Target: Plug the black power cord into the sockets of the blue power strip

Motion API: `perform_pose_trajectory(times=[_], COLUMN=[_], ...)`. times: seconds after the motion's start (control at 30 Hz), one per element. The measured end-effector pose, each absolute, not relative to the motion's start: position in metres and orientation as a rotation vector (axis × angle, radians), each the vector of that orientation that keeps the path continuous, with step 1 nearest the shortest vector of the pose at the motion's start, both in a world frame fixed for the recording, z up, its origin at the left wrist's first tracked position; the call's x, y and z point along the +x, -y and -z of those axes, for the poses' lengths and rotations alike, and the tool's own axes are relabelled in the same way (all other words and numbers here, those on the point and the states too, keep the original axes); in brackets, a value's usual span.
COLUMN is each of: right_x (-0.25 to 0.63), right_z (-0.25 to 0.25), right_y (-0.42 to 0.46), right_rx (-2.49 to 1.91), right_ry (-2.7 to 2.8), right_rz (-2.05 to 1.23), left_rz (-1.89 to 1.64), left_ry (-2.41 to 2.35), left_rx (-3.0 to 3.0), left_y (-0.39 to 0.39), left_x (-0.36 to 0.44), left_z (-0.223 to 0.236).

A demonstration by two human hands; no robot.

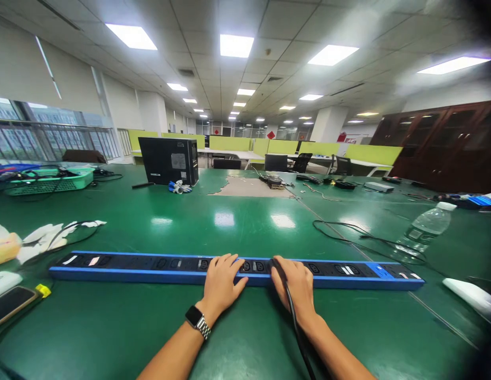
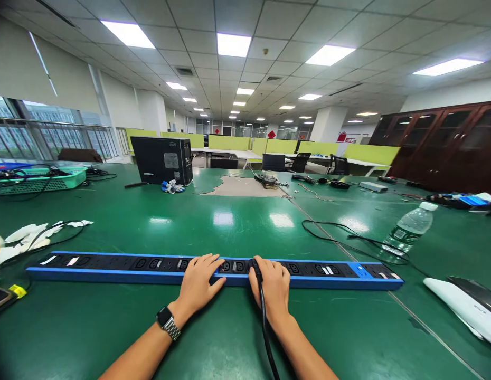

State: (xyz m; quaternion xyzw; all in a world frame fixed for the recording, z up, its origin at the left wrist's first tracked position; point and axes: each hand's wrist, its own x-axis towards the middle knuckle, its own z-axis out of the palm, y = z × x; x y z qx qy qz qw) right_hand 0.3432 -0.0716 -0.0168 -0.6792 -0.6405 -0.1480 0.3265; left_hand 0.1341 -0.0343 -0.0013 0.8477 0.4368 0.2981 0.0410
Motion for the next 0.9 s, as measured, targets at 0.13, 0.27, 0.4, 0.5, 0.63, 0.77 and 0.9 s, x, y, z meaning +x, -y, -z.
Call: perform_pose_trajectory(times=[0.13, 0.27, 0.4, 0.5, 0.63, 0.77, 0.9], right_x=[0.355, 0.370, 0.379, 0.378, 0.375, 0.372, 0.369], right_z=[0.034, 0.049, 0.052, 0.051, 0.049, 0.045, 0.040], right_y=[0.065, 0.060, 0.065, 0.067, 0.068, 0.071, 0.072], right_rx=[-1.781, -1.727, -1.648, -1.666, -1.701, -1.754, -1.803], right_ry=[1.586, 1.596, 1.737, 1.760, 1.741, 1.741, 1.737], right_rz=[0.379, 0.294, 0.211, 0.216, 0.243, 0.225, 0.187], left_rz=[-0.967, -0.891, -0.829, -0.852, -1.186, -1.591, -1.500], left_ry=[-1.286, -1.132, -1.050, -1.068, -1.089, -1.198, -1.395], left_rx=[2.497, 2.527, 2.576, 2.570, 2.453, 2.210, 2.124], left_y=[0.040, 0.039, 0.034, 0.035, 0.038, 0.022, 0.001], left_x=[0.161, 0.203, 0.227, 0.232, 0.221, 0.157, 0.058], left_z=[-0.006, -0.013, -0.016, -0.016, -0.020, -0.024, -0.015])
